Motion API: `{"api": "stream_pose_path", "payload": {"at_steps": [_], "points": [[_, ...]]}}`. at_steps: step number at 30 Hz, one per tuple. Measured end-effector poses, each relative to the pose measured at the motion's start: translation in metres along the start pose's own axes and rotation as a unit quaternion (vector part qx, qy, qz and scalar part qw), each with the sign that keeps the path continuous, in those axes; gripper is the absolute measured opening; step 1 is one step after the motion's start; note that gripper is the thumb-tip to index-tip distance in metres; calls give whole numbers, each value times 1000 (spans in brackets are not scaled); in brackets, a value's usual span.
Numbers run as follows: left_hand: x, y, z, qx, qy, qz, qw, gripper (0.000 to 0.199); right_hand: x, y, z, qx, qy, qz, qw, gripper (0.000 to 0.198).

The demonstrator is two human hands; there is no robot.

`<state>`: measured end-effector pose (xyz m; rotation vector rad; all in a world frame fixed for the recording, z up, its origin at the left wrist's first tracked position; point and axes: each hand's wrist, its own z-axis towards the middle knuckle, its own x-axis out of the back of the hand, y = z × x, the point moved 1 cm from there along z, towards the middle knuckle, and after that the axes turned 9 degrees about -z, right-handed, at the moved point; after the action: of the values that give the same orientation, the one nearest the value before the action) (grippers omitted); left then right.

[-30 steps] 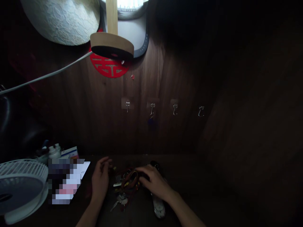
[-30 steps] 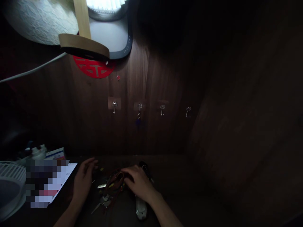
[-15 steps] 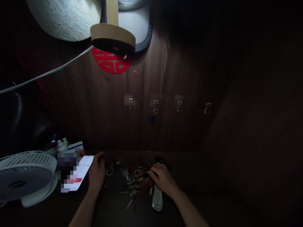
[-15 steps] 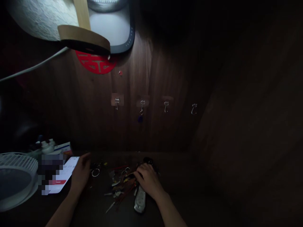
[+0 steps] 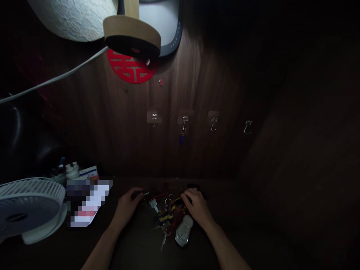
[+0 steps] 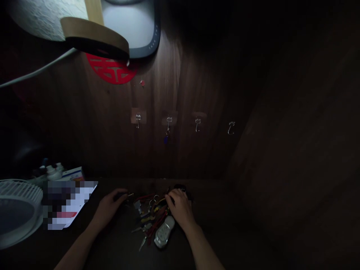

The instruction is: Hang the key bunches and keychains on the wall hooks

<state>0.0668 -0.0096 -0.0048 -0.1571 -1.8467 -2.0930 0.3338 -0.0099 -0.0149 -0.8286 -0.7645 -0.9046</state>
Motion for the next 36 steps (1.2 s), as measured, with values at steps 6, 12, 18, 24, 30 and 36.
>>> {"api": "stream_pose_path", "payload": {"at_steps": [6,12,18,24,30,36], "points": [[-9,10,-6,93,-27,-214,972,26,5,-5,2,8,39,22,999,26],[-14,13,-9,134,-56,-351,925,30,9,-36,1,58,40,67,995,21],[-20,13,-12,137,-118,-370,911,36,11,-61,-2,102,7,94,990,20],[-22,16,-14,122,-110,-329,930,29,7,-55,-4,80,3,100,992,24],[-17,15,-12,114,-78,-309,941,31,6,-54,-4,82,-19,99,992,21],[-24,14,-16,116,-151,-410,892,29,8,-65,-4,114,-25,105,988,22]]}}
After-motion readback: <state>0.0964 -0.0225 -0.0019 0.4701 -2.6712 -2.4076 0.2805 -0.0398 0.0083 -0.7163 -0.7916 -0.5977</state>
